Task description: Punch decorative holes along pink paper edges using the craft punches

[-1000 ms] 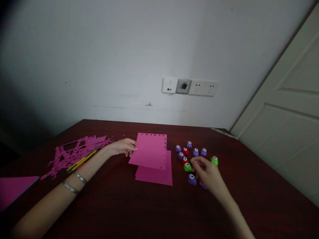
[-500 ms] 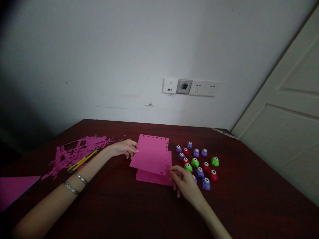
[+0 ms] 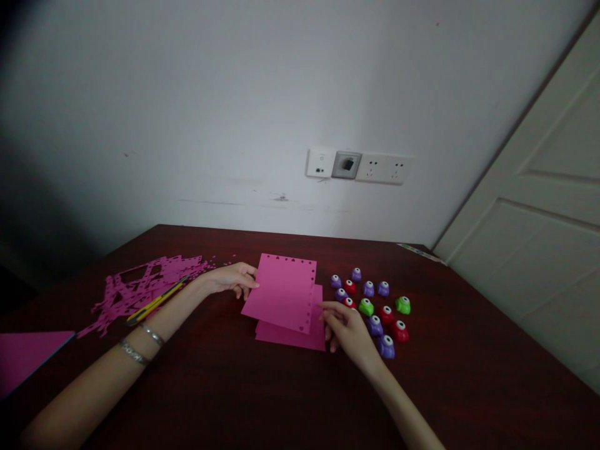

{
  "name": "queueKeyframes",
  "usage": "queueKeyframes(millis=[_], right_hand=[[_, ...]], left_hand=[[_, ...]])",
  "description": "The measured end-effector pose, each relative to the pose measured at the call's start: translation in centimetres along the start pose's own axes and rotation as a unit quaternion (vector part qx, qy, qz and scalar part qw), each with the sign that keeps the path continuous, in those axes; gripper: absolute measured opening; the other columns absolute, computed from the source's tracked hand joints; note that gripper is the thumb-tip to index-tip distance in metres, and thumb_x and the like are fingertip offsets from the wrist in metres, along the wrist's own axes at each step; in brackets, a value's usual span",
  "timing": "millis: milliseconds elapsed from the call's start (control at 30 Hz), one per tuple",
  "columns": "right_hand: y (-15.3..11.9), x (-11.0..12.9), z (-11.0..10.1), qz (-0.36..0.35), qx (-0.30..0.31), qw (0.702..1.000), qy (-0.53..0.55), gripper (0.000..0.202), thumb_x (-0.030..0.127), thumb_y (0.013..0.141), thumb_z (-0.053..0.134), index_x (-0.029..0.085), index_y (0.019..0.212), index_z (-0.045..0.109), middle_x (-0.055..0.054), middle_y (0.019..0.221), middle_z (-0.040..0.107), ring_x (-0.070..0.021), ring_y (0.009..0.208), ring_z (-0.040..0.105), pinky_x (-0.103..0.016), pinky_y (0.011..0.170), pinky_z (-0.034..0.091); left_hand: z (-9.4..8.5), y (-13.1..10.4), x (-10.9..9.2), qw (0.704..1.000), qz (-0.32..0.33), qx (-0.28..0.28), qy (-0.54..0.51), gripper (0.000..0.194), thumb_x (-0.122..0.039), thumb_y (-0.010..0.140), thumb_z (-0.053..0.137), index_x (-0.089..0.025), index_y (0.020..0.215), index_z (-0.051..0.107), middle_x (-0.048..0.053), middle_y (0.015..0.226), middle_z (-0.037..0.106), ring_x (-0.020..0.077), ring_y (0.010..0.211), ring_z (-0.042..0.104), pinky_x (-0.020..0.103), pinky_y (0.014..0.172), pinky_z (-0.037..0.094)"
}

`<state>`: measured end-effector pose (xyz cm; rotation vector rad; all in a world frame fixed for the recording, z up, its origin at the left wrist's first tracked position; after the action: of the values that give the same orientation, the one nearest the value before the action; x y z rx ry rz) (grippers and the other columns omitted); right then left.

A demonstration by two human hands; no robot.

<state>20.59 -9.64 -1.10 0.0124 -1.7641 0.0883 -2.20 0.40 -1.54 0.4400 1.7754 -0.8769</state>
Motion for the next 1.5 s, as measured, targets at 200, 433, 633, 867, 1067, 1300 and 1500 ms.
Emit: queueKeyframes(millis=[200, 433, 633, 867, 1067, 1300, 1500], right_hand=[[2.5, 2.1, 0.3, 0.034, 0.046, 0.997, 0.044, 0.037, 0.033, 0.074, 0.059, 0.017, 0.107, 0.059, -0.004, 0.074, 0.064, -0.0125, 0.062, 0.06, -0.018, 0.041, 0.046], [3.6, 1.6, 1.6, 0.056, 0.103, 0.982, 0.145, 0.024, 0.026, 0.074, 0.063, 0.017, 0.097, 0.064, -0.005, 0.088, 0.068, -0.0125, 0.074, 0.063, -0.017, 0.051, 0.049], [3.5, 1.0, 1.3, 0.057, 0.107, 0.98, 0.156, 0.019, 0.024, 0.072, 0.066, 0.015, 0.089, 0.066, -0.004, 0.081, 0.068, -0.0096, 0.066, 0.062, -0.016, 0.053, 0.049], [3.8, 0.3, 0.9, 0.069, 0.101, 0.983, 0.136, 0.022, 0.025, 0.07, 0.068, 0.015, 0.089, 0.066, -0.003, 0.079, 0.067, -0.008, 0.063, 0.06, -0.016, 0.051, 0.049], [4.1, -0.4, -0.1, 0.082, 0.076, 0.987, 0.118, 0.027, 0.025, 0.062, 0.074, 0.016, 0.086, 0.066, -0.003, 0.081, 0.068, -0.0103, 0.067, 0.061, -0.017, 0.051, 0.049], [4.0, -0.6, -0.2, 0.094, 0.069, 0.985, 0.13, 0.024, 0.024, 0.06, 0.075, 0.017, 0.082, 0.067, -0.003, 0.077, 0.068, -0.0102, 0.065, 0.061, -0.017, 0.051, 0.048], [4.0, -0.7, -0.2, 0.096, 0.069, 0.982, 0.147, 0.026, 0.025, 0.062, 0.075, 0.017, 0.086, 0.069, -0.004, 0.079, 0.069, -0.0109, 0.066, 0.062, -0.018, 0.054, 0.05]], left_hand=[[0.1, -0.1, -0.2, 1.0, 0.012, 0.013, 0.002, 0.032, -0.03, 0.067, 0.069, -0.013, 0.092, 0.062, 0.005, 0.071, 0.065, 0.0113, 0.056, 0.061, 0.019, 0.046, 0.042], [0.2, -0.2, 0.0, 1.0, 0.005, 0.019, 0.02, 0.035, -0.033, 0.066, 0.07, -0.014, 0.094, 0.062, 0.006, 0.077, 0.066, 0.0129, 0.059, 0.062, 0.022, 0.049, 0.042], [0.5, -0.1, 0.1, 0.999, -0.006, 0.025, 0.028, 0.035, -0.034, 0.066, 0.069, -0.016, 0.096, 0.063, 0.007, 0.08, 0.066, 0.0144, 0.061, 0.062, 0.025, 0.051, 0.042], [0.5, -0.2, 0.0, 0.999, -0.004, 0.029, 0.033, 0.034, -0.034, 0.066, 0.069, -0.016, 0.095, 0.063, 0.007, 0.079, 0.066, 0.0147, 0.061, 0.062, 0.025, 0.051, 0.042], [0.5, 0.0, 0.3, 0.999, -0.004, 0.031, 0.032, 0.034, -0.033, 0.066, 0.07, -0.014, 0.094, 0.062, 0.006, 0.079, 0.067, 0.0138, 0.059, 0.062, 0.022, 0.048, 0.042], [0.4, 0.3, 0.8, 0.999, -0.005, 0.035, 0.031, 0.033, -0.033, 0.066, 0.07, -0.014, 0.092, 0.062, 0.005, 0.078, 0.067, 0.0133, 0.059, 0.062, 0.021, 0.048, 0.042], [0.4, 0.2, 0.7, 0.999, -0.017, 0.025, 0.035, 0.034, -0.033, 0.065, 0.07, -0.014, 0.092, 0.062, 0.006, 0.079, 0.066, 0.014, 0.06, 0.062, 0.023, 0.049, 0.042]])
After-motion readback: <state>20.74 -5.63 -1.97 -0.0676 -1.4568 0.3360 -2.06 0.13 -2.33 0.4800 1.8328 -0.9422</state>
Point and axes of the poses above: each hand's wrist, its own y-axis towards the middle knuckle, its own z-axis out of the palm, x = y × z, the point moved 9 cm from there along y, towards the middle knuckle
